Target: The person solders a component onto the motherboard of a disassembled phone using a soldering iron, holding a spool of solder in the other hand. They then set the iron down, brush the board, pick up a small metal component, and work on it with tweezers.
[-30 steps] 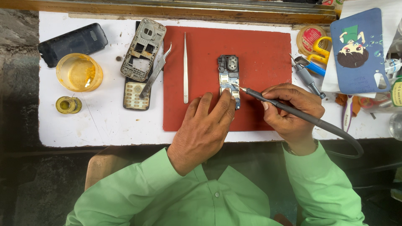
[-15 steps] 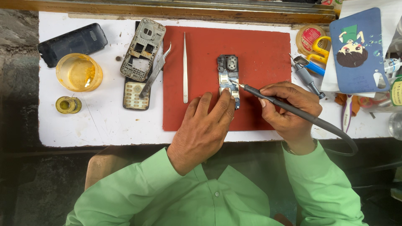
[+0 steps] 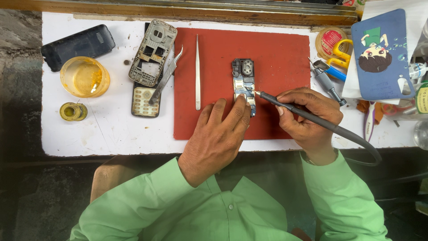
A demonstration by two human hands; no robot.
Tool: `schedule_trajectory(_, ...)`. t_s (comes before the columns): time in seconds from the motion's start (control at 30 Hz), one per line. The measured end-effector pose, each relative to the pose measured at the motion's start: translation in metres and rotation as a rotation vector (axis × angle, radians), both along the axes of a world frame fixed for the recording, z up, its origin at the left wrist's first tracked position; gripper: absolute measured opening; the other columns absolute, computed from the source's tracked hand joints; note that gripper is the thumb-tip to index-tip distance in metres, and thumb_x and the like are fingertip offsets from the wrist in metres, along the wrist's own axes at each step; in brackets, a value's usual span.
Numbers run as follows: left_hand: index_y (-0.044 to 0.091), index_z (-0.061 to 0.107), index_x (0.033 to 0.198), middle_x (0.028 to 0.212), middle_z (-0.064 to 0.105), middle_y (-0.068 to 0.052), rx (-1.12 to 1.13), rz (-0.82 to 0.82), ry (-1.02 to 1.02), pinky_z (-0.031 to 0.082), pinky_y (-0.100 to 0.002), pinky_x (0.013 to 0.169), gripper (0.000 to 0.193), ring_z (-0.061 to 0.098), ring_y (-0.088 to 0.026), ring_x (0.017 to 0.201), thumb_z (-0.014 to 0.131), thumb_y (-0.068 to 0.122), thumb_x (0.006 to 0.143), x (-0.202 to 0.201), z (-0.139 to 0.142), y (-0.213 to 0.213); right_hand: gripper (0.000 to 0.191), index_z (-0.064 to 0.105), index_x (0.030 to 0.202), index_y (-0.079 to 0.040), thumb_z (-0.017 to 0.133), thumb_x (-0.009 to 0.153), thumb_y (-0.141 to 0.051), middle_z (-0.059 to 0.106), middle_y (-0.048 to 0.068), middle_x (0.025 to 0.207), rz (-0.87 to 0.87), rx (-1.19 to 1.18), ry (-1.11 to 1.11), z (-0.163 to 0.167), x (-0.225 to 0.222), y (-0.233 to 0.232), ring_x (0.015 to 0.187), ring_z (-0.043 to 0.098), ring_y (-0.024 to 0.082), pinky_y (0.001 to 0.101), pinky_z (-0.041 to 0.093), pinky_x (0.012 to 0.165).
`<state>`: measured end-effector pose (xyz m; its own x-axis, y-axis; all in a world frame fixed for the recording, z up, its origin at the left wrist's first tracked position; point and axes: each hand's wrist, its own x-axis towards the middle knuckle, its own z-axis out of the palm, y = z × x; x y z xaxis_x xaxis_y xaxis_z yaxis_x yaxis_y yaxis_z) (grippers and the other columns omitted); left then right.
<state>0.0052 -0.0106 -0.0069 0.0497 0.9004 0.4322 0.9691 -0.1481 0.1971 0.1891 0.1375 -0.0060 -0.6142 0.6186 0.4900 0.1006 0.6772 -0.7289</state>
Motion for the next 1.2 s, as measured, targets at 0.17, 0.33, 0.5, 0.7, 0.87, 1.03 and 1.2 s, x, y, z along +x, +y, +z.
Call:
schedule_trajectory(0.17, -0.004, 0.060, 0.136, 0.142, 0.053, -0.016, 0.000, 0.002, -0.001, 0.050, -0.048, 0.099, 0.046, 0.054, -0.034, 0.117, 0.061, 0.012, 0.093, 0.0000, 0.0002, -0.0006, 0.014, 0.071, 0.102, 0.005, 0.077, 0.090, 0.000, 0.074, 0.015, 0.098, -0.010, -0.045, 0.005, 0.0005, 0.0020, 0.0005, 0.065, 0.063, 0.009, 0.0161, 0.044, 0.048)
schedule_trajectory(0.33, -0.004, 0.060, 0.137, 0.141, 0.053, -0.016, -0.001, 0.005, 0.000, 0.050, -0.048, 0.099, 0.046, 0.054, -0.034, 0.117, 0.061, 0.012, 0.093, -0.0001, 0.0001, -0.0007, 0.015, 0.072, 0.103, 0.005, 0.078, 0.091, 0.000, 0.074, 0.014, 0.098, -0.017, -0.025, -0.001, 0.0004, 0.0019, 0.0004, 0.064, 0.062, 0.007, 0.0156, 0.042, 0.048)
schedule_trajectory(0.5, -0.004, 0.060, 0.136, 0.141, 0.054, -0.016, -0.003, 0.007, 0.010, 0.050, -0.048, 0.099, 0.046, 0.054, -0.034, 0.117, 0.061, 0.012, 0.092, 0.0004, 0.0006, -0.0007, 0.013, 0.072, 0.102, 0.005, 0.077, 0.090, 0.001, 0.074, 0.013, 0.096, -0.021, -0.026, -0.018, 0.0010, 0.0021, 0.0001, 0.062, 0.060, 0.006, 0.0153, 0.040, 0.046)
schedule_trajectory(0.7, -0.004, 0.060, 0.136, 0.141, 0.053, -0.016, 0.001, 0.005, 0.010, 0.050, -0.048, 0.099, 0.047, 0.054, -0.034, 0.117, 0.061, 0.012, 0.093, -0.0002, 0.0011, -0.0007, 0.013, 0.072, 0.102, 0.005, 0.077, 0.090, 0.001, 0.074, 0.013, 0.097, -0.020, -0.030, -0.012, 0.0007, 0.0018, 0.0001, 0.062, 0.060, 0.006, 0.0149, 0.041, 0.047)
schedule_trajectory(0.87, -0.004, 0.060, 0.136, 0.141, 0.053, -0.016, 0.005, 0.003, 0.003, 0.050, -0.047, 0.099, 0.046, 0.054, -0.034, 0.117, 0.061, 0.012, 0.093, -0.0004, 0.0010, -0.0005, 0.013, 0.072, 0.102, 0.005, 0.077, 0.090, 0.002, 0.074, 0.014, 0.097, -0.018, -0.023, -0.013, 0.0006, 0.0018, 0.0002, 0.064, 0.062, 0.007, 0.0150, 0.042, 0.046)
schedule_trajectory(1.03, -0.004, 0.060, 0.136, 0.141, 0.054, -0.016, 0.004, 0.005, 0.007, 0.050, -0.047, 0.099, 0.046, 0.054, -0.034, 0.117, 0.061, 0.012, 0.093, 0.0000, 0.0010, -0.0009, 0.014, 0.071, 0.102, 0.005, 0.077, 0.090, 0.002, 0.074, 0.014, 0.097, -0.011, -0.021, -0.007, 0.0004, 0.0020, -0.0001, 0.065, 0.063, 0.007, 0.0153, 0.042, 0.047)
schedule_trajectory(1.2, -0.004, 0.059, 0.136, 0.142, 0.053, -0.017, 0.001, 0.005, 0.021, 0.050, -0.047, 0.099, 0.047, 0.054, -0.034, 0.116, 0.061, 0.012, 0.092, -0.0003, 0.0012, -0.0008, 0.014, 0.072, 0.102, 0.005, 0.077, 0.090, 0.001, 0.074, 0.014, 0.097, -0.019, -0.025, -0.014, 0.0007, 0.0020, 0.0003, 0.063, 0.062, 0.007, 0.0152, 0.042, 0.046)
